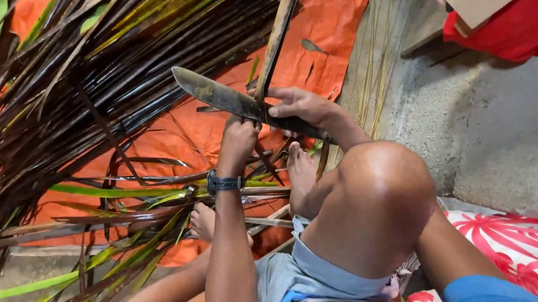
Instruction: The person strips the central ribs from palm leaves using a large knife while sitting on a tarp.
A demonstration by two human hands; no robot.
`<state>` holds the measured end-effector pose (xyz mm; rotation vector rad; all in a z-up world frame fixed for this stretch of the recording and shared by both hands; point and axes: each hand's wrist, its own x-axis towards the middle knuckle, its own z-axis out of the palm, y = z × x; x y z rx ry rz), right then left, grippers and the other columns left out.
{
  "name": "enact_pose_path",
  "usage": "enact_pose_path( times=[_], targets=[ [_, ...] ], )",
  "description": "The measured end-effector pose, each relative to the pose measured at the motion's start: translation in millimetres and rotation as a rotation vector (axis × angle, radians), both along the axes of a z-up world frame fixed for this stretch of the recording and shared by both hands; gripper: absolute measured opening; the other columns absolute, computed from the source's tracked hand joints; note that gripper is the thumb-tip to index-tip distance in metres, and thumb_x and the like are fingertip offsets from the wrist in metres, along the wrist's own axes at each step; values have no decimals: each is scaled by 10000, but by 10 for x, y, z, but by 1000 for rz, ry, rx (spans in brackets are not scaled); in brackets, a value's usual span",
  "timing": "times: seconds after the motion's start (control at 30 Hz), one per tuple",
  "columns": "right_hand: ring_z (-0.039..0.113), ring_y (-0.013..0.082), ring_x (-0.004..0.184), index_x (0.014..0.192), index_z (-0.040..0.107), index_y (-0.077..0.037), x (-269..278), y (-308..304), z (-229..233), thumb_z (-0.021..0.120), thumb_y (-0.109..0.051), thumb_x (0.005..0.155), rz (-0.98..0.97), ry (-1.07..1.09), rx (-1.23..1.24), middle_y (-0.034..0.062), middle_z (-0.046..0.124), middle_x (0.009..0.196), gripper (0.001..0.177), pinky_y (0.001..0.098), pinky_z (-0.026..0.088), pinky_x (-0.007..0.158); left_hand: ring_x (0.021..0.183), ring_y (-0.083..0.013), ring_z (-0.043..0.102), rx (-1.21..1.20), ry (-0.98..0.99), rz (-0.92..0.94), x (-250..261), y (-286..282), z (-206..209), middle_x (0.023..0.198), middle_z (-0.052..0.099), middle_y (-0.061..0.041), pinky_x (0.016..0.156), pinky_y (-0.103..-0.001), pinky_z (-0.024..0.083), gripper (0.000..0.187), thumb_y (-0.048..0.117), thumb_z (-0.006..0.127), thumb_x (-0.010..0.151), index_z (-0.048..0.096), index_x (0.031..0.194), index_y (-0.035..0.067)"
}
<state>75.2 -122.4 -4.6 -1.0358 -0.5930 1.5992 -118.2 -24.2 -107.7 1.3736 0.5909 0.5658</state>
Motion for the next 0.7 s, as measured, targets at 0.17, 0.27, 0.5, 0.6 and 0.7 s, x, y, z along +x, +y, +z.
enact_pose_path(
  times=[0.17, 0.27, 0.5, 0.6, 0.7],
  targets=[
    [714, 305, 502, 1513, 475, -74, 32, -12, -87, 674, -57, 961, 0, -3, 12, 297, 734, 807, 587, 364, 595, 358, 623, -145, 585, 125, 67, -53, 40, 28, 389, 660, 617, -95, 541, -258, 495, 114, -106, 711, 824, 679, 867, -6],
    [706, 322, 494, 1510, 478, -80, -3, -13, -46, 668, -47, 963, -20, 1, 17, 304, 728, 802, 580, 368, 589, 355, 647, -161, 586, 156, 83, -27, -36, -107, 361, 681, 628, -106, 584, -271, 488, 37, -77, 672, 884, 675, 891, -41],
    [713, 306, 501, 1518, 472, -91, -15, -22, -54, 675, -65, 966, -45, -9, 37, 293, 731, 801, 589, 357, 595, 359, 693, -190, 647, 124, 159, 22, 56, -9, 136, 723, 679, -128, 616, -339, 533, 98, 76, 663, 958, 695, 885, 18],
    [700, 343, 480, 1534, 443, -69, -34, -37, -122, 660, -29, 967, -65, -16, 29, 324, 720, 800, 609, 384, 577, 340, 690, -233, 678, 74, 285, -11, 65, 23, 160, 709, 646, -111, 603, -312, 518, 84, 66, 650, 957, 691, 902, 16],
    [709, 321, 489, 1520, 466, -79, -47, -50, -145, 664, -51, 968, -62, -20, 21, 310, 733, 807, 587, 366, 593, 358, 702, -130, 700, 124, 345, 1, 48, 7, -209, 687, 712, -49, 571, -313, 541, 58, 154, 711, 898, 737, 846, 158]
  ],
)
